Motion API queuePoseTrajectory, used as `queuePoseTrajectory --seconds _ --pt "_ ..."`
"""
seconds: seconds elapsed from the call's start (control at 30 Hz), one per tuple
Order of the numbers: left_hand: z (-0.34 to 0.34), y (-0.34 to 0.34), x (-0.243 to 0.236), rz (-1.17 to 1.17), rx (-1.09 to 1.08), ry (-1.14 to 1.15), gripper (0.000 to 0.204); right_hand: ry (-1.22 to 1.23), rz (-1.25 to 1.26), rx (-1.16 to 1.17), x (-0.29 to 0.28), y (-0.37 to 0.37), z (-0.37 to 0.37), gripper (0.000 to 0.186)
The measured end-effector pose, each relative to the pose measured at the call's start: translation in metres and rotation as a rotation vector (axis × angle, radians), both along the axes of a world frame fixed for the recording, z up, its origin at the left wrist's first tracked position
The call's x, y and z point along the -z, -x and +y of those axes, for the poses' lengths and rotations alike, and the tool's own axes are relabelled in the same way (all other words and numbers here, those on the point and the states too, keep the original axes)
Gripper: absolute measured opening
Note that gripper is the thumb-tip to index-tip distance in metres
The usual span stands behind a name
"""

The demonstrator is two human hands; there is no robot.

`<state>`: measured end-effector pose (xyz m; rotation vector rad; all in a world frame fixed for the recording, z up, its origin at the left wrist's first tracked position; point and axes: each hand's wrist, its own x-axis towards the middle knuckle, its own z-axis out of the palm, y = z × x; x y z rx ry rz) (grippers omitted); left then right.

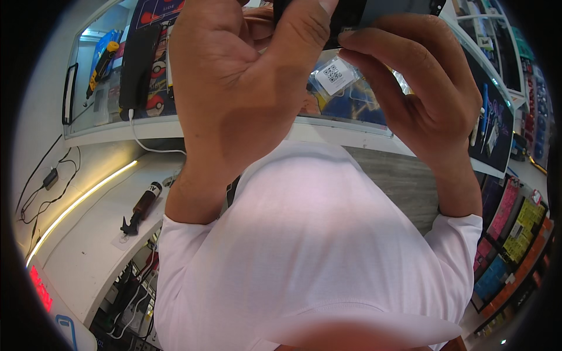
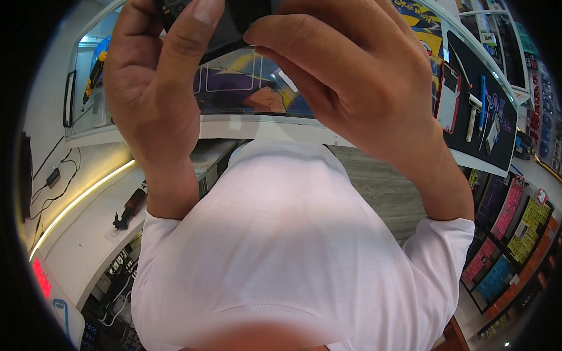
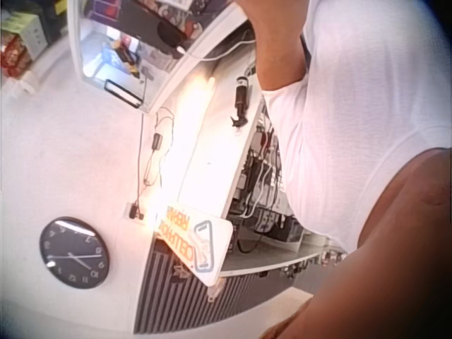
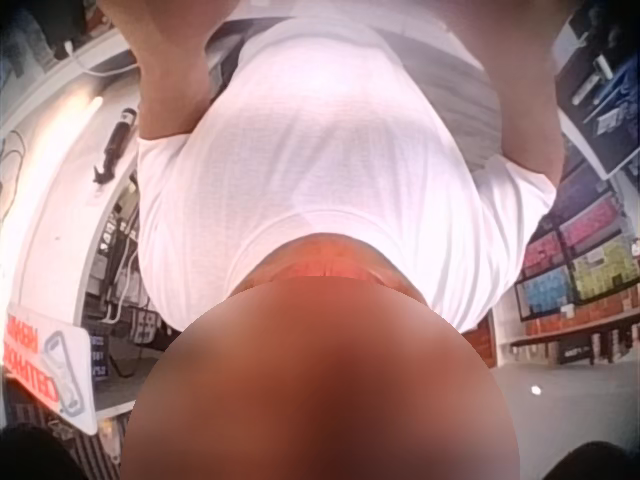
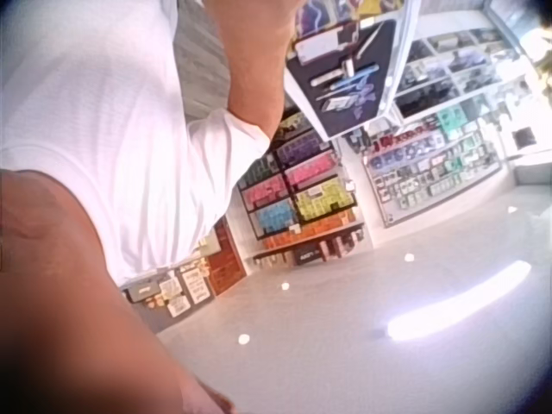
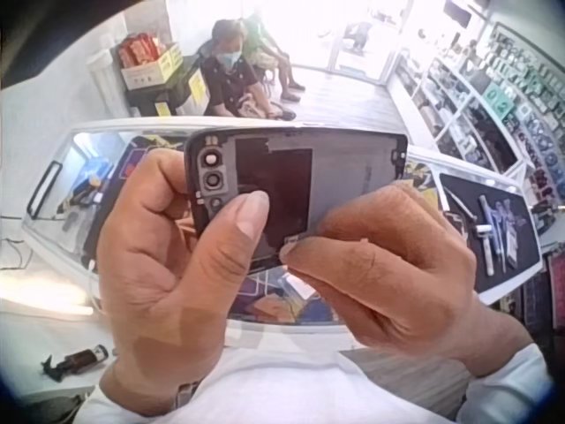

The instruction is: The person works on a smartphone at a counter, using tweezers to remove and reposition a small internal component near the top edge. They repeatedly adjust the part and inspect the device, then use pliers to trim a small piece before continuing to align the component with tweezers.

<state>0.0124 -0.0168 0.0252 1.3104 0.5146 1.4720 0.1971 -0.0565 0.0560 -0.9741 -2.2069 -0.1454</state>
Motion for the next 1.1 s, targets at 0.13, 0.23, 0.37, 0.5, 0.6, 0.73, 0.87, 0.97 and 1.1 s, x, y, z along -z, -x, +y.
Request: queuePoseTrajectory --seconds 0.13,0.23,0.37,0.5,0.6,0.73,0.87,0.97,1.1 --pt "0.0 0.0 -0.005 0.021 0.0 -0.007 0.016 -0.028 -0.017 0.004 -0.005 0.0 0.004 0.023" --pt "-0.004 0.003 -0.017 0.046 0.029 0.037 0.017 0.086 0.045 0.038 -0.013 0.003 0.001 0.026" --pt "-0.009 0.004 -0.024 0.061 0.046 0.1 0.019 0.207 0.266 0.014 -0.013 0.003 0.001 0.026" --pt "-0.005 0.001 -0.016 0.022 -0.019 -0.001 0.019 0.153 0.224 0.081 -0.003 -0.002 0.001 0.025" --pt "0.003 0.005 -0.006 0.059 -0.068 -0.137 0.018 0.293 0.11 0.156 -0.026 -0.003 -0.016 0.027" --pt "-0.004 0.004 -0.014 0.12 -0.113 -0.114 0.018 0.253 0.187 0.094 -0.019 0.0 -0.014 0.026" --pt "-0.008 0.002 -0.024 0.054 -0.071 -0.082 0.02 0.177 0.123 0.071 -0.019 0.003 -0.011 0.028" --pt "-0.007 0.002 -0.022 0.027 -0.059 -0.105 0.02 0.157 0.14 0.063 -0.016 0.004 -0.01 0.029" --pt "0.0 0.004 -0.01 0.002 -0.05 -0.17 0.02 0.125 0.095 0.065 -0.018 0.004 -0.01 0.029"
